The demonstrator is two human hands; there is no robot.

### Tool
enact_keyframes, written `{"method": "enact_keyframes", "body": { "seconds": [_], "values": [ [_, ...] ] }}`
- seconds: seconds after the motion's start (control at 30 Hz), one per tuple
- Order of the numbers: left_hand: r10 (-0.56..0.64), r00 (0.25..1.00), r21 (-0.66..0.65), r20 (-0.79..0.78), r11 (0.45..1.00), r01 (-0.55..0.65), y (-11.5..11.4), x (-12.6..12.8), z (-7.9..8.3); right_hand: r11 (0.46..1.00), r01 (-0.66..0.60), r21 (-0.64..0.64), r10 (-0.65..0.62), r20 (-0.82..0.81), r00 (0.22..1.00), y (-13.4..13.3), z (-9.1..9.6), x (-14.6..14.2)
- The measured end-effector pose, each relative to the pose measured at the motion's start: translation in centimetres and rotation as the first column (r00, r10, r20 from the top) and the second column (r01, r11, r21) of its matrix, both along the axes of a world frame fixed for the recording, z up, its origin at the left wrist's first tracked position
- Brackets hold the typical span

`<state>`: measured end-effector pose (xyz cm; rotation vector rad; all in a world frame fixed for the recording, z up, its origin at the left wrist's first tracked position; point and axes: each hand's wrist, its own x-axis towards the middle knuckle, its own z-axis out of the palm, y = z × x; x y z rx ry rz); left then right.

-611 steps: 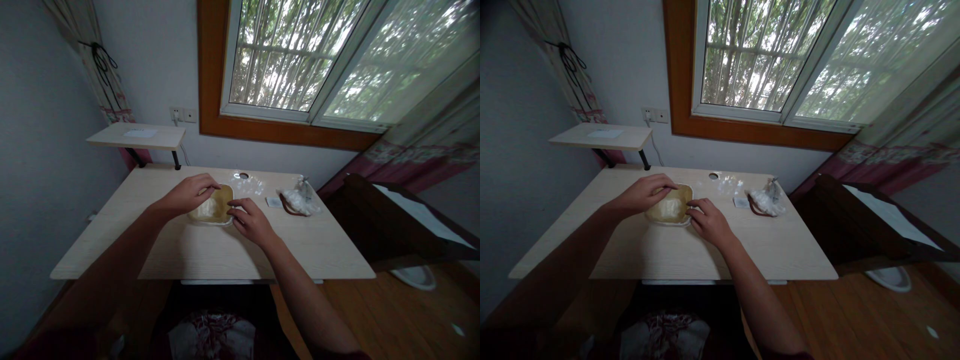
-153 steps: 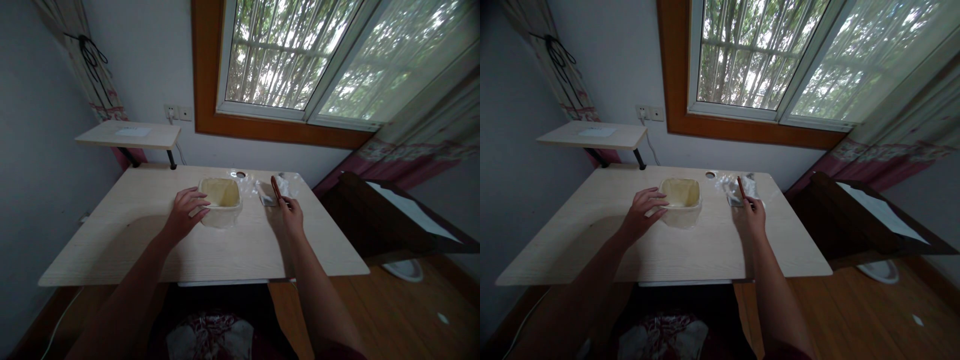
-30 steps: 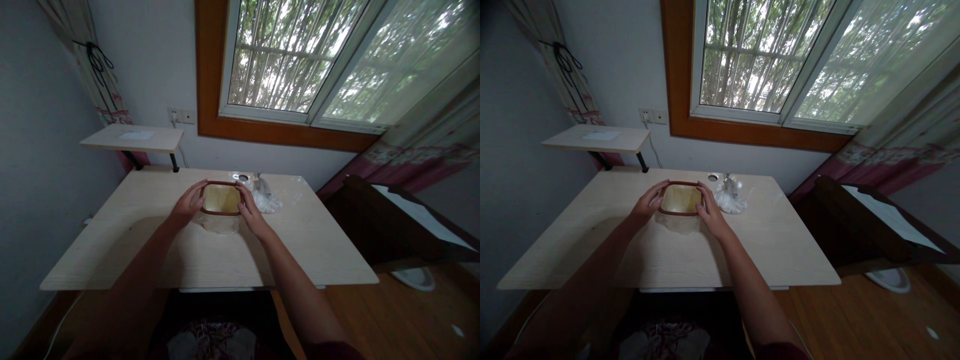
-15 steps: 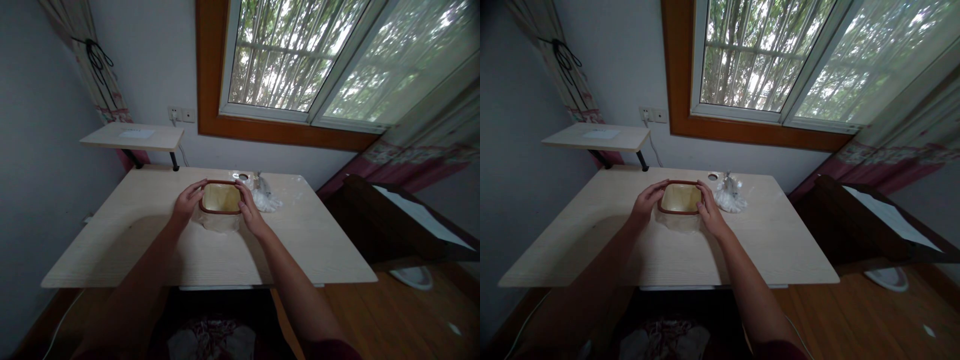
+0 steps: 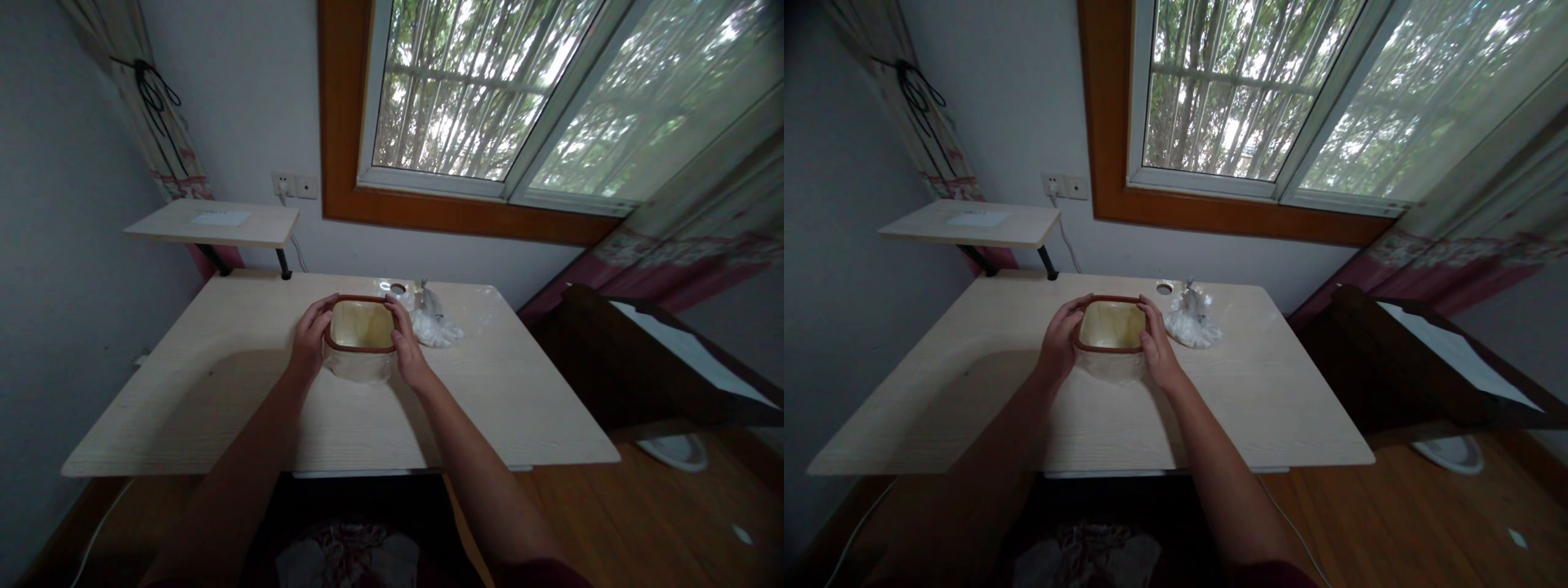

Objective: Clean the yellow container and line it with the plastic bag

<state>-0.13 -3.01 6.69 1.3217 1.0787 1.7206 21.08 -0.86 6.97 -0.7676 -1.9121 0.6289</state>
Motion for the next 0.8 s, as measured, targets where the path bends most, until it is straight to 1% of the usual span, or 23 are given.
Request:
{"method": "enact_keyframes", "body": {
  "seconds": [0.1, 0.23, 0.33, 0.4, 0.47, 0.53, 0.6, 0.67, 0.73, 0.8],
  "values": [
    [-0.02, 1.0, -0.005, 0.011, 1.0, 0.02, 0.0, -0.2, -0.1, 1.0, -0.006, 0.005, 0.006, -0.032, 0.999, 0.0, -0.1, -0.2],
    [-0.01, 0.999, -0.008, -0.039, 1.0, 0.01, 0.1, -0.3, -0.2, 0.999, -0.032, 0.012, 0.033, -0.085, 0.996, 0.2, -0.1, -0.1],
    [0.015, 0.999, 0.001, -0.05, 1.0, -0.015, 0.0, -0.2, -0.3, 0.999, -0.036, 0.001, 0.036, -0.035, 0.999, 1.0, 0.2, 0.3],
    [0.054, 0.997, -0.009, -0.052, 0.998, -0.054, -0.1, 0.0, -0.2, 1.0, -0.013, -0.002, 0.013, 0.007, 1.0, 1.9, 0.4, 0.6],
    [0.104, 0.994, -0.046, -0.044, 0.993, -0.106, -0.3, 0.2, -0.1, 0.998, 0.059, 0.01, -0.059, 0.032, 0.998, 2.9, 0.5, 0.9],
    [0.151, 0.987, -0.084, -0.047, 0.984, -0.154, -0.5, 0.3, 0.0, 0.984, 0.174, 0.037, -0.175, 0.02, 0.984, 3.7, 0.8, 1.3],
    [0.185, 0.98, -0.093, -0.072, 0.977, -0.192, -0.7, 0.2, -0.2, 0.953, 0.298, 0.058, -0.297, -0.028, 0.954, 3.8, 1.3, 1.6],
    [0.207, 0.973, -0.089, -0.098, 0.972, -0.215, -1.0, -0.2, -0.4, 0.915, 0.4, 0.055, -0.396, -0.073, 0.915, 3.2, 1.9, 2.0],
    [0.21, 0.97, -0.094, -0.126, 0.97, -0.222, -1.3, -0.8, -0.5, 0.892, 0.45, 0.038, -0.447, -0.075, 0.892, 2.1, 2.5, 2.4],
    [0.199, 0.969, -0.113, -0.145, 0.97, -0.216, -1.6, -1.5, -0.4, 0.902, 0.431, 0.01, -0.431, -0.039, 0.902, 0.9, 3.0, 2.8]
  ]
}}
